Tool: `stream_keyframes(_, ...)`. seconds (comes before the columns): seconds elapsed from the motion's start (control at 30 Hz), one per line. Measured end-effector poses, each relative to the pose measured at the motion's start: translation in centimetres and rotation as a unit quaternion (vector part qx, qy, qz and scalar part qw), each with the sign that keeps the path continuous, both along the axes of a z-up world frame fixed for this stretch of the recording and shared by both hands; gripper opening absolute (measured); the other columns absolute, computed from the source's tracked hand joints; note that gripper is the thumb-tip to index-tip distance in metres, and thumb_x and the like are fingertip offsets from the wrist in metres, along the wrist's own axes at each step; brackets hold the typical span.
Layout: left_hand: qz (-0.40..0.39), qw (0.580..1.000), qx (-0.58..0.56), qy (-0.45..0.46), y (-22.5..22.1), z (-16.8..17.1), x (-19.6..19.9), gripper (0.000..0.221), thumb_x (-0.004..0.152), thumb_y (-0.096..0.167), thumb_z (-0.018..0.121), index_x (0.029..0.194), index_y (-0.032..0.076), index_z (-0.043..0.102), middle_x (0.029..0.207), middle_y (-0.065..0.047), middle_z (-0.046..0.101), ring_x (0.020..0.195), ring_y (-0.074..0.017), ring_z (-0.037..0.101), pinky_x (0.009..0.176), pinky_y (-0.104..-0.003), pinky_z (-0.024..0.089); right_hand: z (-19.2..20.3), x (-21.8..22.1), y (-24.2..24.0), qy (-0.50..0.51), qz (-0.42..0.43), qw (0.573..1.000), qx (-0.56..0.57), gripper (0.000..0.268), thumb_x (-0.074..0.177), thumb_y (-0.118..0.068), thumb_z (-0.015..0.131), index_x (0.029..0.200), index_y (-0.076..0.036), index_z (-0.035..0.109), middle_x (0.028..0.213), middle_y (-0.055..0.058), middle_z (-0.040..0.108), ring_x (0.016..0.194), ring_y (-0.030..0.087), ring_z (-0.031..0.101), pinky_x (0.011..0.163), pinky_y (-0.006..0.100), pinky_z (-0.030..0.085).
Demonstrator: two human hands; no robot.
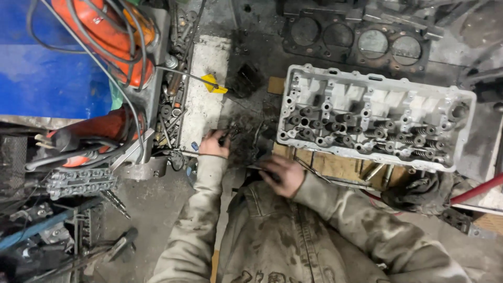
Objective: Manually installing small internal components like valve seals and lifters into an engine cylinder head on a workbench.
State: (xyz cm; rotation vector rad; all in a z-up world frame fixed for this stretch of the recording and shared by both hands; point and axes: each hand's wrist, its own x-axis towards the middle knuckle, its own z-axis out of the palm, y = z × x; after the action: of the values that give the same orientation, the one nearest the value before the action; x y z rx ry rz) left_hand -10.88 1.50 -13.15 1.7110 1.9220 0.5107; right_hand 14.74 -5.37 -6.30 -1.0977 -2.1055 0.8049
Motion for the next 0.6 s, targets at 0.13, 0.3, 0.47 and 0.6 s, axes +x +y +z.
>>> stream_keyframes(0.13,0.001,0.999,-0.033,-0.001,-1.6,-5.4,-0.2,0.034,0.086,0.028,0.074,0.119,0.023,0.075,0.123,-0.017,0.069,0.103,-0.0423,0.067,0.088,-0.051,0.056,-7.9,-6.2,0.9,-0.036,-0.015,0.998,-0.047,0.039,0.088,-0.022,0.076,0.123,-0.006,0.069,0.111,0.017,0.066,0.096,0.038,0.068,0.08,0.044,0.058)
stream_keyframes(0.3,0.02,0.995,0.014,0.094,-1.3,-9.0,0.6,0.038,0.087,0.033,0.077,0.123,0.022,0.069,0.13,-0.02,0.064,0.103,-0.0453,0.066,0.081,-0.054,0.056,-14.6,-8.0,5.6,-0.105,-0.16,0.977,-0.097,0.038,0.093,-0.024,0.072,0.126,-0.007,0.065,0.118,0.02,0.063,0.1,0.044,0.065,0.083,0.052,0.055)
stream_keyframes(0.47,-0.027,0.997,0.02,0.068,-0.9,-9.3,0.4,0.038,0.088,0.03,0.076,0.124,0.022,0.067,0.121,-0.014,0.065,0.101,-0.0414,0.066,0.082,-0.052,0.058,-16.6,-8.1,8.1,-0.157,-0.152,0.967,-0.13,0.04,0.088,-0.021,0.073,0.126,-0.011,0.066,0.124,0.022,0.059,0.095,0.046,0.064,0.078,0.053,0.055)
stream_keyframes(0.6,-0.085,0.994,-0.016,0.072,-0.1,-8.0,0.4,0.042,0.083,0.022,0.075,0.124,0.021,0.066,0.122,-0.015,0.061,0.103,-0.0415,0.065,0.074,-0.054,0.057,-15.7,-7.6,8.9,-0.205,-0.117,0.965,-0.117,0.031,0.085,-0.02,0.075,0.115,-0.012,0.071,0.117,0.017,0.062,0.095,0.045,0.065,0.082,0.055,0.053)
